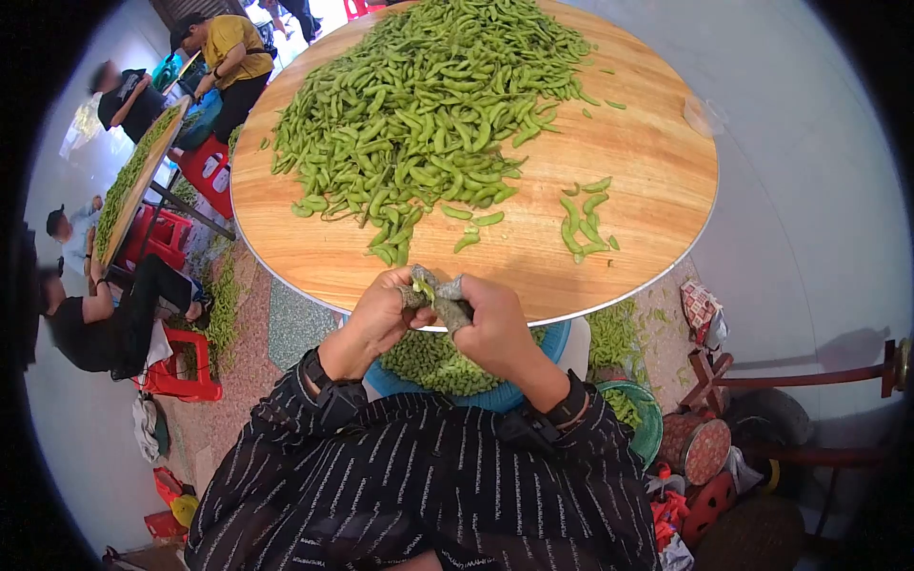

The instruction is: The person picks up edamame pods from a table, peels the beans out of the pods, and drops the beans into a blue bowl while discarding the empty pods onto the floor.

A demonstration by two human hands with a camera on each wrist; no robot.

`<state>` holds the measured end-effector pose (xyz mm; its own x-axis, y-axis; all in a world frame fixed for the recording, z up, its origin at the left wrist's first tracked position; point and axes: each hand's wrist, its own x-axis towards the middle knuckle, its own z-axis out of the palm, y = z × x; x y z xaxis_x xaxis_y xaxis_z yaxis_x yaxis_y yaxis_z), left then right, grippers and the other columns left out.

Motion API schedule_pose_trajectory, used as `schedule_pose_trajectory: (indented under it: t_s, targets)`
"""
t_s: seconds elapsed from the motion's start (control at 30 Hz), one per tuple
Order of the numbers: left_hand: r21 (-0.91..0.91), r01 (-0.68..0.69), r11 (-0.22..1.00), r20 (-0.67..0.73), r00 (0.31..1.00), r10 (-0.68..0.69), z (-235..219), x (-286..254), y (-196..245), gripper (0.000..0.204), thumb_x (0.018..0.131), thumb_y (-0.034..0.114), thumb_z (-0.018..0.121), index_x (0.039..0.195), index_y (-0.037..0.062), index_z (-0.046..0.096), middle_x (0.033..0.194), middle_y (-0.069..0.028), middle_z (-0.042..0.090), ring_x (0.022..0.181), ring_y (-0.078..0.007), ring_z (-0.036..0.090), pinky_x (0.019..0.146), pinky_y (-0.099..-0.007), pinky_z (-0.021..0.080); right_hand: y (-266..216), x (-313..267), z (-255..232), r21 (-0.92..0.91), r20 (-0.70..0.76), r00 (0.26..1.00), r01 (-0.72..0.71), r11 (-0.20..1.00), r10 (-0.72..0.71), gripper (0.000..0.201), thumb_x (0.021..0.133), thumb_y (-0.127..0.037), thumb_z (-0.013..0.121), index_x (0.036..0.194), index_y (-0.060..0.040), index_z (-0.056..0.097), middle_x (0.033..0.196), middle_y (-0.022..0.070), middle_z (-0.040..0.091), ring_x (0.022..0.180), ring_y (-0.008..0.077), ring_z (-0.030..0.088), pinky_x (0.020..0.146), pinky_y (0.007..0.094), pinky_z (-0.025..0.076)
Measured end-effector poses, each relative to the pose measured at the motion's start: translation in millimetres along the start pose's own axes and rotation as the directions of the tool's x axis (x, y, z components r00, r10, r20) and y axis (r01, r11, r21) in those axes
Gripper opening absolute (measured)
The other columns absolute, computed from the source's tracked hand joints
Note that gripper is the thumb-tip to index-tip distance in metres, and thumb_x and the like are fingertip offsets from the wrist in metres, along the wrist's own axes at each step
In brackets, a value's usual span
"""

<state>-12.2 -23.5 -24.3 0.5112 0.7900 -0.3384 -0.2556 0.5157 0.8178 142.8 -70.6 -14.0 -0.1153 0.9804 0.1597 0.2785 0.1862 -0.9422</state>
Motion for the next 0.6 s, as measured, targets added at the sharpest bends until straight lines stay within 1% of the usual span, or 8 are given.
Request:
schedule_pose_trajectory:
  t_s: [0.07,0.2,0.27,0.33,0.37,0.43,0.53,0.6]
  targets:
    - [0.16,-0.054,0.986,0.092,0.995,0.04,-1,-1,0,0.008,0.079,0.004,0.047,0.086,0.0035,0.052,0.064,-0.0018,0.051,0.048,-0.0075,0.042,0.041,-0.0186,0.03,9,4,-1,0.12,-0.001,0.999,-0.042,0.992,0.042,0.006,0.068,0.0,0.051,0.074,0.0023,0.052,0.06,0.0095,0.051,0.056,0.0127,0.045,0.052,0.0261,0.037]
    - [0.346,-0.087,0.934,-0.084,0.989,0.123,-2,-3,1,0.011,0.084,0.01,0.044,0.092,0.0041,0.048,0.067,-0.0004,0.05,0.051,-0.0047,0.041,0.043,-0.0176,0.027,7,4,-11,0.309,0.03,0.987,-0.159,0.938,0.157,0.006,0.069,-0.001,0.052,0.074,0.0022,0.052,0.063,0.002,0.052,0.06,0.0061,0.042,0.052,0.024,0.036]
    - [0.223,-0.093,0.97,0.004,0.995,0.095,-6,-5,7,0.014,0.085,0.013,0.046,0.095,0.0039,0.047,0.07,-0.0001,0.05,0.054,-0.0043,0.042,0.046,-0.0168,0.03,10,3,-9,0.287,0.03,0.992,-0.129,0.949,0.125,0.006,0.071,-0.003,0.052,0.074,0.0023,0.052,0.06,0.0038,0.051,0.058,0.0068,0.042,0.051,0.0236,0.035]
    - [0.384,-0.255,0.887,0.086,0.967,0.24,5,-9,15,0.019,0.081,0.015,0.054,0.094,0.0024,0.048,0.073,0.0007,0.051,0.061,-0.0051,0.045,0.051,-0.0183,0.036,7,2,-5,0.156,0.008,0.995,-0.099,0.983,0.099,0.006,0.068,0.0,0.05,0.074,0.0026,0.051,0.056,0.0055,0.049,0.055,0.0083,0.041,0.049,0.0251,0.034]
    - [0.428,-0.179,0.886,0.155,0.98,0.124,2,-9,20,0.018,0.08,0.012,0.056,0.093,0.0017,0.05,0.074,0.0004,0.053,0.063,-0.0051,0.048,0.052,-0.0185,0.037,5,2,-6,0.156,0.011,0.996,-0.093,0.983,0.092,0.006,0.068,0.0,0.05,0.074,0.0026,0.051,0.056,0.0055,0.049,0.055,0.0083,0.041,0.049,0.0251,0.034]
    - [0.488,-0.159,0.858,0.155,0.983,0.094,1,-8,22,0.017,0.079,0.01,0.056,0.092,0.0013,0.051,0.073,0.0001,0.054,0.062,-0.0051,0.048,0.052,-0.0187,0.038,3,2,-12,-0.018,0.095,0.994,-0.048,0.999,0.05,0.009,0.064,0.002,0.048,0.073,0.003,0.05,0.054,0.0091,0.045,0.05,0.0118,0.04,0.047,0.0276,0.033]
    - [0.549,-0.24,0.801,0.232,0.964,0.129,-1,-8,14,0.012,0.081,0.008,0.053,0.09,0.0004,0.053,0.071,-0.0001,0.055,0.061,-0.0054,0.049,0.053,-0.0193,0.039,9,0,-17,0.031,0.1,0.992,-0.08,0.996,0.077,0.012,0.062,0.002,0.046,0.073,0.0026,0.05,0.055,0.0125,0.045,0.049,0.0152,0.039,0.047,0.0299,0.033]
    - [0.59,-0.158,0.791,0.192,0.98,0.053,1,-12,12,0.011,0.082,0.007,0.05,0.091,0.0007,0.053,0.071,-0.0008,0.055,0.062,-0.0064,0.05,0.056,-0.0206,0.04,11,-1,-18,-0.009,0.111,0.991,-0.069,0.998,0.069,0.011,0.062,0.001,0.046,0.073,0.0024,0.051,0.056,0.0136,0.046,0.049,0.0177,0.04,0.047,0.0302,0.033]
